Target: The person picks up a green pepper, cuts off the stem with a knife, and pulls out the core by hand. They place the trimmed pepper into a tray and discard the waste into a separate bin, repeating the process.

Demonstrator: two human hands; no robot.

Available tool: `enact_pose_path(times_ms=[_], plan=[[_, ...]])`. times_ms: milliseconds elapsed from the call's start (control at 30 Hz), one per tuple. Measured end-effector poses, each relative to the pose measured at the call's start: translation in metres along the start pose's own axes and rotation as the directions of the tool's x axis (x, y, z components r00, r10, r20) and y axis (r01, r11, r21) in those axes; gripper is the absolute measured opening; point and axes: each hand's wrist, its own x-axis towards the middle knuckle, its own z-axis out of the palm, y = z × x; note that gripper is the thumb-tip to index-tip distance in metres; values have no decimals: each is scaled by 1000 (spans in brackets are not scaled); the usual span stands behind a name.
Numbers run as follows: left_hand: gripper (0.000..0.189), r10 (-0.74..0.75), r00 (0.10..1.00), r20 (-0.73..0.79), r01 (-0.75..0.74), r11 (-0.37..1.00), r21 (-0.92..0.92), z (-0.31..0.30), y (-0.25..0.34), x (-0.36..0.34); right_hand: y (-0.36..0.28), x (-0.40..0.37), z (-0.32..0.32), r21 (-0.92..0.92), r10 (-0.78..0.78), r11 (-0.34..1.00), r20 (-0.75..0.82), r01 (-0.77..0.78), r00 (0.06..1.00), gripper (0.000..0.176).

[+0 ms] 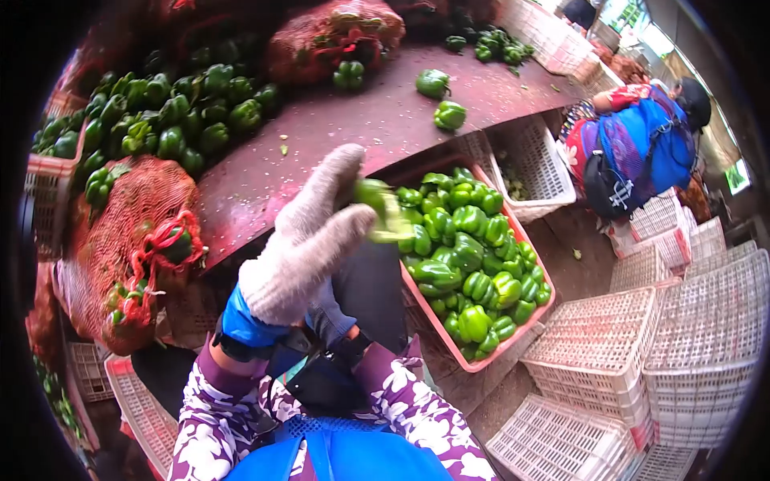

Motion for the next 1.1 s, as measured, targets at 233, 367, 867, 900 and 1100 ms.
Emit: enact_pose_path(times_ms=[233,367,867,900,1100], plan=[[57,198,975,-103,-7,490,872,-80,-28,-36,6,1,-8,32,121,992,91,-125,988,44],[51,-166,981,-104,185,605,774,-135,-35,-81,4,3,1,-94,196,978,109,-186,974,56],[47,-540,840,53,466,768,439,-151,-34,-96,-22,-11,5,-262,346,926,303,-272,888,25],[41,-467,884,9,397,761,513,-146,-34,-97,-25,-11,5,-261,361,921,293,-290,885,25],[27,-248,952,-179,305,725,617,-140,-63,-97,-11,-19,7,-273,207,955,325,-118,923,31]])
